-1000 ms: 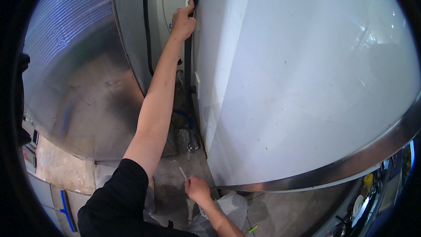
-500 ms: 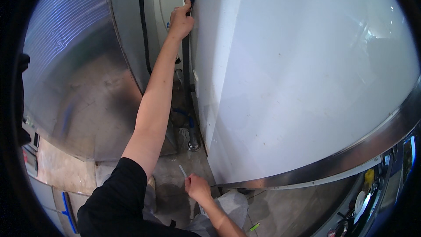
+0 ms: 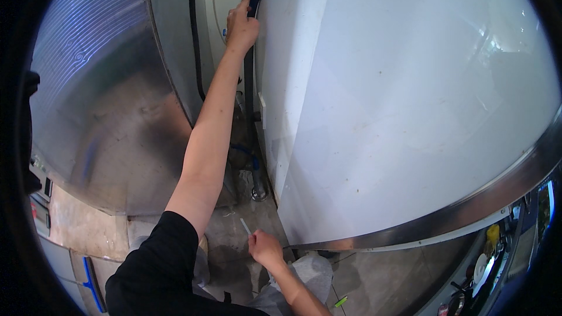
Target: The person kneels behind a counter and uses a lighter to heat a white plastic pipe, then inserts it into a black hose. They repeat the heating and insertion process, then stand and walk to the front counter area.
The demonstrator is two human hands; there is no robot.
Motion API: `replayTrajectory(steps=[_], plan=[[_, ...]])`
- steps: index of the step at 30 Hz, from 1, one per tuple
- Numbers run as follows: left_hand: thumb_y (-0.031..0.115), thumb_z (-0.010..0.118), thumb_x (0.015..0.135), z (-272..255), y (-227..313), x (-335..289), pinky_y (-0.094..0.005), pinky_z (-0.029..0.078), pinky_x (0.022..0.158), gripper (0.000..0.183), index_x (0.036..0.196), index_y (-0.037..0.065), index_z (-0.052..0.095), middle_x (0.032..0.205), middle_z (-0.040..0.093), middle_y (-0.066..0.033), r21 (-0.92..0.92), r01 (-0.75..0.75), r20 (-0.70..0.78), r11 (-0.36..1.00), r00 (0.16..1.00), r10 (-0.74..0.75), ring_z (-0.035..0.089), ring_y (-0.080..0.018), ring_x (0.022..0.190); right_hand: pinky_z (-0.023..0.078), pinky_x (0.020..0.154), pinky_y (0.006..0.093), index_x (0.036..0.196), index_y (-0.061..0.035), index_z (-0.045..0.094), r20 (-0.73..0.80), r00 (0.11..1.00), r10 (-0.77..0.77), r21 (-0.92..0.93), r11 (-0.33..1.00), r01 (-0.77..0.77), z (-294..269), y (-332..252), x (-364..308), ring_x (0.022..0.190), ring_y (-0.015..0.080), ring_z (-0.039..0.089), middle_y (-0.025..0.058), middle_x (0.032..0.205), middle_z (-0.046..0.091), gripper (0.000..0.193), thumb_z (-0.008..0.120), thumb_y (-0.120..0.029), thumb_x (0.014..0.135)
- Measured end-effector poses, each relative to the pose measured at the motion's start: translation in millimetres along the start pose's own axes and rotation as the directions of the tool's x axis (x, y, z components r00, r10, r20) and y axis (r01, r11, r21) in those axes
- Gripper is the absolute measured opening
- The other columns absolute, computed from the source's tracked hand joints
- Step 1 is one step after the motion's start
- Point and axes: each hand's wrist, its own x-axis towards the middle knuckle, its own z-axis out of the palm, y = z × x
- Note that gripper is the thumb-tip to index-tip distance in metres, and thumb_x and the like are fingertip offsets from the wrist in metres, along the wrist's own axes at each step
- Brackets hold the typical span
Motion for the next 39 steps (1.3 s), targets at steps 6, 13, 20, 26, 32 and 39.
replayTrajectory(steps=[6,13,20,26,32,39], plan=[[-0.006,0.054,0.081,-2,3,-5,-0.0421,0.040,0.122,0.077,0.157,0.003,0.045,0.151,0.055,-0.0194,-0.027,-0.069,-0.072,0.997,0.995,0.066,0.049,-0.0360,0.140,0.054,0.083,0.0577,0.100,-0.0028,0.069,-0.014,1.000,0.020,-0.013,1.000,-0.020,1,2,-3,0.092,0.0476,0.070,0.0249,0.093,0.074,0.030,0.060,-0.032,0.102],[-0.003,0.054,0.081,0,-10,5,-0.0386,0.051,0.104,0.072,0.152,0.012,0.058,0.137,0.059,-0.0221,-0.005,-0.090,-0.063,0.996,0.994,0.089,0.061,-0.0314,0.118,0.054,0.082,0.0572,0.100,-0.0038,0.068,0.001,1.000,0.014,-0.010,1.000,-0.014,-7,-2,-7,0.092,0.0467,0.070,0.0225,0.090,0.074,0.031,0.058,-0.032,0.103],[-0.003,0.054,0.082,5,-13,4,-0.0385,0.051,0.104,0.071,0.152,0.011,0.058,0.130,0.063,-0.0219,0.011,-0.193,-0.095,0.981,0.977,0.193,0.061,-0.0318,0.119,0.055,0.080,0.0531,0.100,-0.0052,0.069,0.004,0.999,0.048,0.004,0.999,-0.048,-9,2,-4,0.089,0.0402,0.073,0.0170,0.086,0.075,0.030,0.058,-0.033,0.103],[-0.007,0.054,0.082,-5,-2,5,-0.0401,0.046,0.112,0.076,0.156,0.007,0.050,0.132,0.061,-0.0232,-0.060,-0.018,-0.006,0.998,1.000,0.018,0.056,-0.0380,0.127,0.056,0.081,0.0513,0.101,-0.0057,0.070,0.030,0.999,0.033,0.005,0.999,-0.033,-8,-1,0,0.087,0.0376,0.074,0.0147,0.083,0.076,0.029,0.059,-0.032,0.103],[-0.005,0.054,0.082,-4,0,5,-0.0419,0.046,0.111,0.078,0.158,0.007,0.047,0.134,0.055,-0.0269,-0.067,-0.059,0.019,0.996,0.998,0.060,0.058,-0.0409,0.125,0.057,0.079,0.0439,0.100,-0.0004,0.070,0.034,0.998,0.049,-0.027,0.998,-0.048,-12,-8,-1,0.082,0.0323,0.076,0.0120,0.079,0.077,0.029,0.059,-0.027,0.103],[-0.002,0.057,0.080,-7,-4,9,-0.0415,0.046,0.112,0.083,0.161,0.003,0.040,0.131,0.059,-0.0291,-0.041,-0.081,0.096,0.996,0.992,0.084,0.059,-0.0424,0.126,0.057,0.080,0.0438,0.101,-0.0011,0.069,0.022,0.997,0.079,-0.032,0.996,-0.078,-15,-7,-9,0.083,0.0320,0.076,0.0119,0.080,0.078,0.028,0.059,-0.028,0.104]])
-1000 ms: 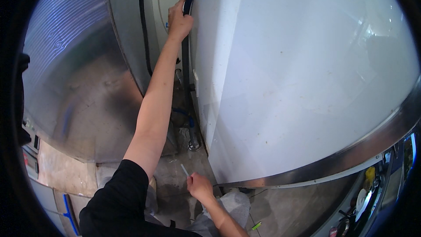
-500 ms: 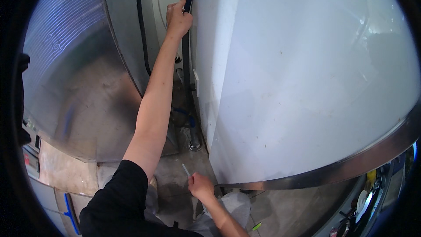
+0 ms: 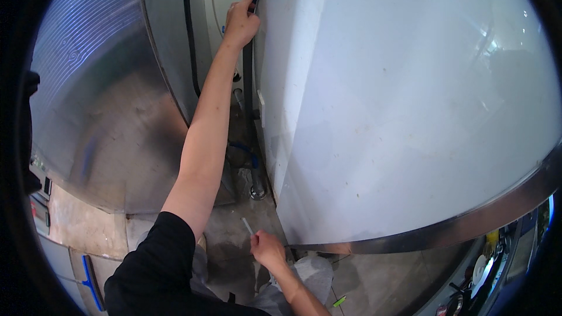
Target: The person kneels behind a counter and uses a lighter to heat a white plastic pipe, then inserts it into a black hose. They repeat the heating and insertion process, then stand and walk to the front counter area.
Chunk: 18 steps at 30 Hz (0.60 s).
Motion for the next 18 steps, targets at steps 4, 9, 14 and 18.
replayTrajectory(steps=[4,9,14,18], plan=[[0.000,0.059,0.078,2,-2,-2,-0.0404,0.047,0.110,0.086,0.162,0.002,0.039,0.124,0.063,-0.0285,0.014,-0.049,-0.018,0.999,0.999,0.049,0.061,-0.0418,0.122,0.058,0.080,0.0439,0.101,-0.0011,0.069,-0.057,0.997,-0.053,-0.042,0.998,0.050,-1,-2,0,0.083,0.0323,0.076,0.0119,0.080,0.078,0.028,0.059,-0.028,0.104],[0.000,0.059,0.078,1,0,-2,-0.0402,0.048,0.107,0.087,0.162,0.002,0.037,0.121,0.065,-0.0250,0.036,-0.036,0.021,0.999,0.999,0.035,0.062,-0.0379,0.117,0.055,0.083,0.0546,0.102,-0.0044,0.069,-0.001,0.999,-0.046,0.080,0.996,0.046,-1,-6,0,0.090,0.0429,0.072,0.0188,0.086,0.075,0.030,0.059,-0.033,0.103],[0.000,0.059,0.078,-1,3,-4,-0.0400,0.050,0.103,0.087,0.162,0.002,0.037,0.115,0.068,-0.0229,0.038,-0.039,0.020,0.999,0.999,0.039,0.065,-0.0364,0.112,0.055,0.080,0.0510,0.102,-0.0027,0.068,-0.034,0.995,-0.094,0.031,0.995,0.095,5,-10,-3,0.085,0.0388,0.073,0.0160,0.082,0.076,0.030,0.058,-0.031,0.104],[0.001,0.058,0.080,-1,4,-4,-0.0412,0.053,0.100,0.087,0.163,0.006,0.037,0.108,0.070,-0.0191,0.017,-0.044,0.008,0.999,0.999,0.044,0.068,-0.0361,0.107,0.057,0.075,0.0441,0.101,0.0002,0.068,-0.030,0.993,-0.111,0.016,0.994,0.112,5,-14,-2,0.076,0.0321,0.075,0.0112,0.075,0.076,0.028,0.057,-0.026,0.105]])
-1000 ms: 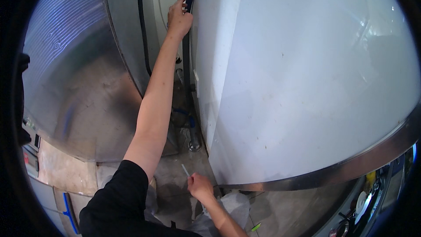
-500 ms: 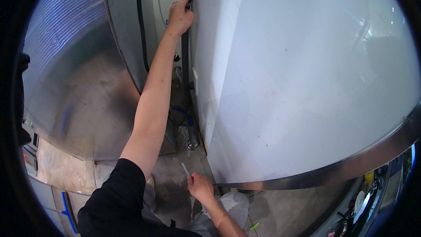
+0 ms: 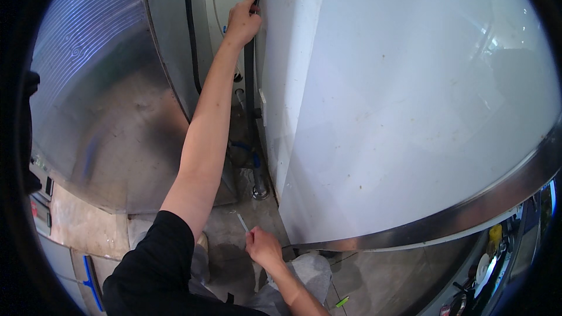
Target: The person kneels behind a counter and uses a lighter to heat a white plastic pipe, then inserts it into a black hose. They repeat the heating and insertion process, then stand and walk to the front counter area.
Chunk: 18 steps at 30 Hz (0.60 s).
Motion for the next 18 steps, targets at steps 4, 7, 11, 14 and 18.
replayTrajectory(steps=[4,7,11,14,18], plan=[[0.001,0.056,0.084,0,-2,1,-0.0430,0.054,0.099,0.080,0.162,0.011,0.042,0.106,0.073,-0.0191,-0.034,0.045,-0.011,0.998,0.999,-0.045,0.071,-0.0367,0.105,0.057,0.075,0.0437,0.101,-0.0005,0.067,0.005,1.000,0.024,0.009,1.000,-0.024,-5,-3,-2,0.077,0.0313,0.076,0.0103,0.075,0.077,0.028,0.058,-0.026,0.105],[0.002,0.055,0.087,-1,-5,4,-0.0435,0.054,0.099,0.072,0.158,0.011,0.048,0.104,0.073,-0.0227,0.013,0.024,-0.044,1.000,0.999,-0.024,0.071,-0.0379,0.104,0.057,0.076,0.0432,0.101,-0.0012,0.067,-0.012,0.999,0.049,0.003,0.999,-0.049,-9,-3,-5,0.078,0.0301,0.076,0.0098,0.076,0.077,0.027,0.058,-0.027,0.104],[0.002,0.054,0.088,-1,-9,2,-0.0443,0.054,0.099,0.068,0.156,0.013,0.052,0.103,0.073,-0.0236,-0.031,0.021,-0.078,0.999,0.997,-0.023,0.071,-0.0384,0.102,0.057,0.076,0.0423,0.102,-0.0015,0.067,0.000,0.996,0.089,-0.021,0.996,-0.089,-10,0,-6,0.078,0.0290,0.076,0.0095,0.078,0.077,0.028,0.059,-0.028,0.104],[0.002,0.054,0.087,-1,-11,2,-0.0446,0.054,0.098,0.070,0.156,0.015,0.052,0.103,0.073,-0.0219,-0.032,0.026,-0.080,0.999,0.996,-0.028,0.070,-0.0377,0.102,0.057,0.076,0.0418,0.102,-0.0016,0.067,-0.008,0.997,0.071,-0.039,0.997,-0.071,-8,1,-5,0.078,0.0288,0.076,0.0092,0.078,0.077,0.028,0.059,-0.029,0.104],[0.003,0.053,0.086,0,-14,1,-0.0425,0.054,0.098,0.073,0.158,0.019,0.049,0.103,0.075,-0.0179,-0.003,0.014,-0.063,1.000,0.998,-0.014,0.071,-0.0343,0.101,0.057,0.076,0.0419,0.102,-0.0019,0.068,0.017,0.998,0.066,-0.013,0.998,-0.066,-6,4,-4,0.078,0.0292,0.076,0.0091,0.077,0.077,0.028,0.059,-0.028,0.104]])
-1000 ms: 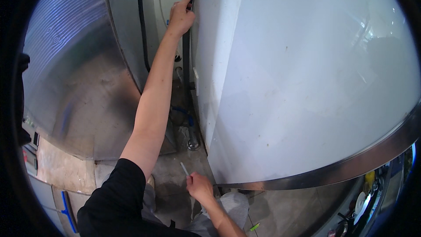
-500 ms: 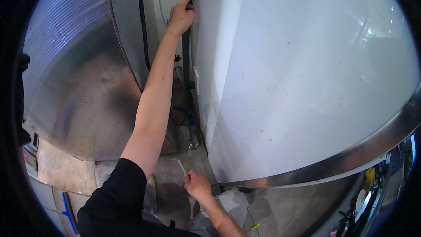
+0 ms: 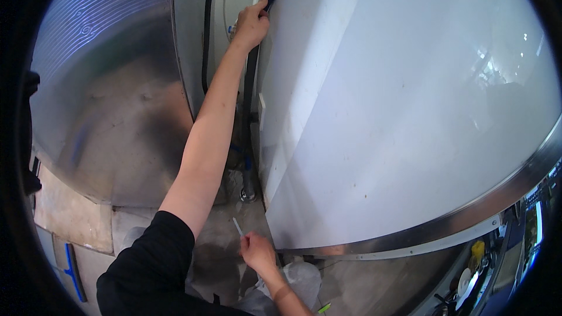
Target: The person kneels behind a counter and uses a lighter to heat a white plastic pipe, then inserts it into a black hose. They repeat the heating and insertion process, then stand and walk to the front counter area.
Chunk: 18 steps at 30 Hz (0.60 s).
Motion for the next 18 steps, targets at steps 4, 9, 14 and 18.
replayTrajectory(steps=[4,9,14,18], plan=[[0.004,0.053,0.087,3,-1,-2,-0.0402,0.054,0.095,0.075,0.160,0.021,0.047,0.101,0.075,-0.0166,0.017,0.014,0.025,1.000,1.000,-0.014,0.073,-0.0325,0.098,0.057,0.077,0.0422,0.103,-0.0020,0.068,-0.014,1.000,-0.008,-0.032,0.999,0.007,-1,1,1,0.079,0.0294,0.076,0.0092,0.078,0.078,0.028,0.059,-0.029,0.104],[0.001,0.052,0.088,2,3,-3,-0.0419,0.053,0.100,0.074,0.160,0.016,0.045,0.124,0.068,-0.0250,-0.032,0.036,0.053,0.999,0.998,-0.034,0.070,-0.0378,0.105,0.056,0.081,0.0489,0.103,-0.0039,0.068,0.007,1.000,0.015,0.000,1.000,-0.015,-2,-2,0,0.085,0.0355,0.075,0.0113,0.079,0.077,0.031,0.057,-0.033,0.105],[0.001,0.052,0.085,-4,18,-7,-0.0405,0.055,0.088,0.090,0.167,0.031,0.029,0.088,0.073,-0.0196,-0.011,-0.012,-0.005,1.000,1.000,0.012,0.072,-0.0331,0.084,0.057,0.081,0.0480,0.104,-0.0048,0.068,0.021,0.999,0.042,-0.007,0.999,-0.042,-5,-3,-1,0.086,0.0351,0.075,0.0107,0.081,0.077,0.031,0.057,-0.033,0.105],[0.001,0.054,0.083,-13,34,-4,-0.0449,0.054,0.100,0.107,0.168,0.042,0.004,0.123,0.065,-0.0269,-0.042,-0.007,0.152,0.999,0.988,0.014,0.069,-0.0420,0.105,0.056,0.082,0.0479,0.105,-0.0053,0.068,0.005,1.000,0.030,-0.011,0.999,-0.030,-3,3,1,0.088,0.0348,0.075,0.0108,0.082,0.077,0.031,0.057,-0.034,0.105]])
